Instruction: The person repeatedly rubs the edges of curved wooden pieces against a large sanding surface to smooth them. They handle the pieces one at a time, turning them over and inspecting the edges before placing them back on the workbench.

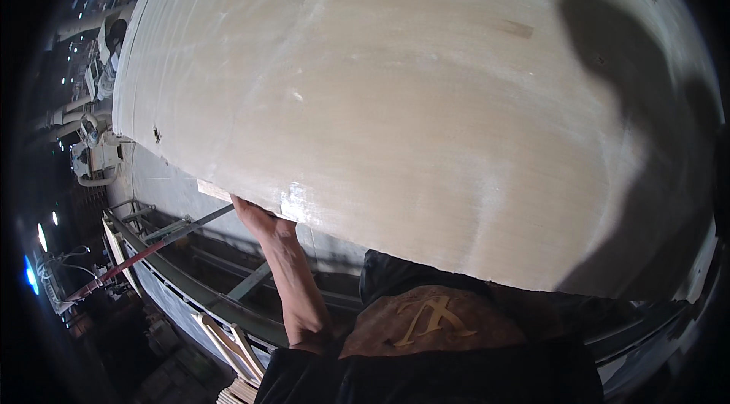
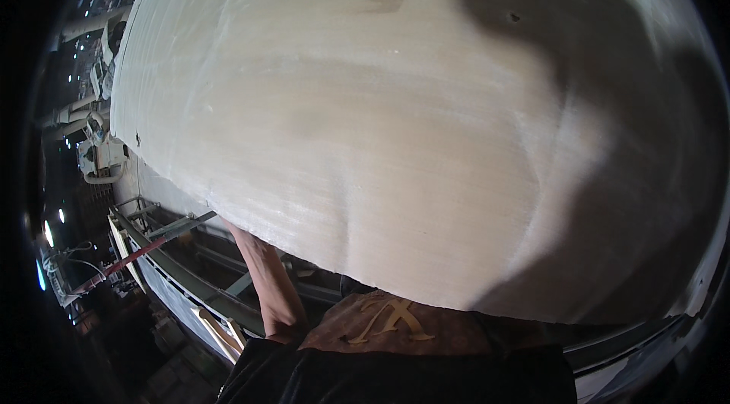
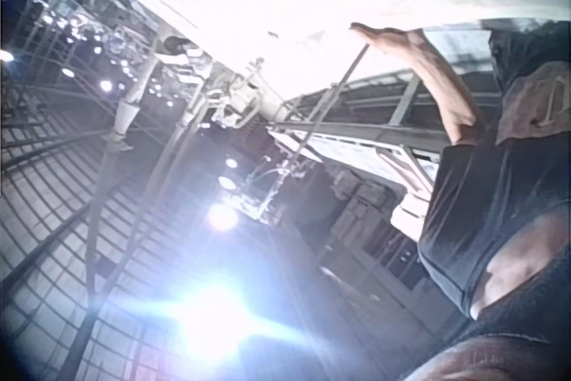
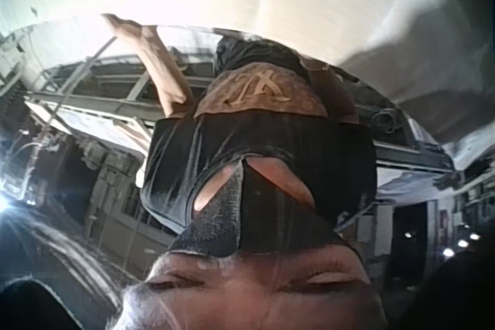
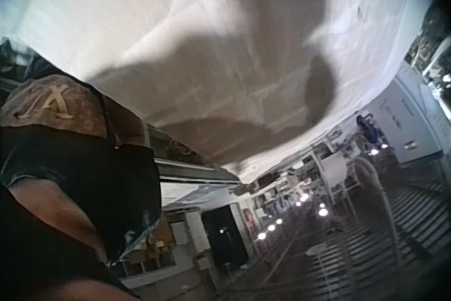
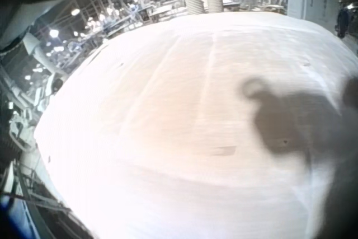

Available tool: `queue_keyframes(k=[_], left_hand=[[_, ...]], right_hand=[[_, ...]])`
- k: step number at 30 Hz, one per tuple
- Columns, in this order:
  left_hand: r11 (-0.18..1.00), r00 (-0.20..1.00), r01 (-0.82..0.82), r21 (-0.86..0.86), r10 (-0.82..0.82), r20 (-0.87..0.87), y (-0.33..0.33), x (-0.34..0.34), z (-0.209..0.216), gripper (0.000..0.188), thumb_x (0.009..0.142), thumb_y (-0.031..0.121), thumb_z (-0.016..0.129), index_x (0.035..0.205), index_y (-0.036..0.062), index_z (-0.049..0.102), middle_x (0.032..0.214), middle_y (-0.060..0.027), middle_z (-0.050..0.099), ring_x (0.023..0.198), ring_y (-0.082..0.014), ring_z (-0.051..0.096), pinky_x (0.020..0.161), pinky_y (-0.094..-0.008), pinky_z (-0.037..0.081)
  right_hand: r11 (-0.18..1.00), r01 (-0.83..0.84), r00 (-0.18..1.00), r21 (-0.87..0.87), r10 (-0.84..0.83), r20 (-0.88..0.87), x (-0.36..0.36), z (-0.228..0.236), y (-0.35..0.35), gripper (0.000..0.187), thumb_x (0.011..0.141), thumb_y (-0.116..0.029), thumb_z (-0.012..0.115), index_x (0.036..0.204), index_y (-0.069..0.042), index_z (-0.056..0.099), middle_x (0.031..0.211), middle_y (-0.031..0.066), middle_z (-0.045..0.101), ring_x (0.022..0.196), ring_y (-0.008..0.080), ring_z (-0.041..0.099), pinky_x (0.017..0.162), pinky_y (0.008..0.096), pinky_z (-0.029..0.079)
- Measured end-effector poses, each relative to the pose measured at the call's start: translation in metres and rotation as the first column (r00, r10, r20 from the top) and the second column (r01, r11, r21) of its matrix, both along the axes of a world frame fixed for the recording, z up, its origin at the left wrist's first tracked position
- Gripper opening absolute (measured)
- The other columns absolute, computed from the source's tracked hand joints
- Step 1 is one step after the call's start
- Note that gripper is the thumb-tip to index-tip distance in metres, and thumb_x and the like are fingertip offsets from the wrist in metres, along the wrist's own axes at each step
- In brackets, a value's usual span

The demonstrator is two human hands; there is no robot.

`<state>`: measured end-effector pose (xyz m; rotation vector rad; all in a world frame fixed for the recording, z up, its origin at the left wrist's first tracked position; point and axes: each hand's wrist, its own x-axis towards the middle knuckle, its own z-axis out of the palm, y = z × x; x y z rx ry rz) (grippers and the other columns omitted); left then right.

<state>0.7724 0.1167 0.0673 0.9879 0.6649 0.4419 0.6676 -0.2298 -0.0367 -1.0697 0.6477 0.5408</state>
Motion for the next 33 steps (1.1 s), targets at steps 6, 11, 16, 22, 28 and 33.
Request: queue_keyframes(k=[6,11,16,22,28,33], left_hand=[[0.999,1.000,-0.014,-0.035,0.014,-0.006,0.014,-0.001,-0.007,0.047,0.091,0.037,0.039,0.125,0.0050,0.041,0.123,-0.0124,0.048,0.110,-0.0296,0.050,0.086,-0.0455,0.047],[0.997,1.000,0.011,-0.075,-0.010,0.021,0.029,-0.001,-0.009,0.048,0.091,0.038,0.038,0.126,0.0056,0.040,0.125,-0.0112,0.047,0.111,-0.0285,0.050,0.086,-0.0452,0.047],[0.997,0.997,-0.069,-0.038,0.068,-0.028,0.022,0.008,0.005,0.046,0.093,0.037,0.035,0.127,0.0065,0.040,0.126,-0.0105,0.047,0.113,-0.0281,0.049,0.090,-0.0457,0.046],[0.996,0.996,-0.086,-0.027,0.086,-0.009,0.035,0.011,0.008,0.045,0.094,0.036,0.034,0.129,0.0077,0.038,0.128,-0.0098,0.046,0.113,-0.0274,0.049,0.092,-0.0447,0.046],[0.993,0.999,-0.039,-0.107,0.040,0.014,0.057,0.021,0.004,0.047,0.094,0.038,0.036,0.130,0.0081,0.039,0.129,-0.0093,0.045,0.115,-0.0271,0.048,0.093,-0.0441,0.045],[0.998,0.999,0.044,-0.036,-0.044,0.016,0.069,0.026,0.003,0.048,0.093,0.041,0.038,0.131,0.0116,0.038,0.129,-0.0078,0.045,0.118,-0.0267,0.044,0.096,-0.0456,0.040]], right_hand=[[1.000,0.004,1.000,0.012,-0.003,-0.025,0.000,-0.003,0.005,0.045,0.077,-0.016,0.061,0.116,0.000,0.046,0.100,0.0109,0.055,0.095,0.0216,0.054,0.085,0.0379,0.043],[1.000,0.005,0.999,0.022,-0.004,-0.041,0.002,-0.004,0.009,0.043,0.077,-0.017,0.061,0.115,0.000,0.047,0.098,0.0111,0.056,0.093,0.0221,0.055,0.084,0.0383,0.044],[1.000,0.007,0.998,0.024,-0.006,-0.058,0.004,-0.007,0.015,0.042,0.078,-0.017,0.060,0.114,0.001,0.048,0.095,0.0114,0.057,0.091,0.0227,0.056,0.083,0.0386,0.044],[0.999,0.006,0.998,0.036,-0.004,-0.067,0.008,-0.010,0.024,0.041,0.078,-0.018,0.059,0.113,0.001,0.049,0.093,0.0117,0.058,0.088,0.0233,0.057,0.082,0.0390,0.045],[0.998,0.041,0.995,0.054,-0.036,-0.088,0.012,-0.012,0.042,0.039,0.079,-0.019,0.058,0.111,0.002,0.050,0.090,0.0121,0.059,0.086,0.0240,0.058,0.081,0.0394,0.046],[0.988,0.107,0.988,0.109,-0.093,-0.125,0.013,-0.018,0.065,0.039,0.079,-0.020,0.057,0.111,0.002,0.050,0.088,0.0123,0.059,0.084,0.0246,0.059,0.079,0.0398,0.046]])
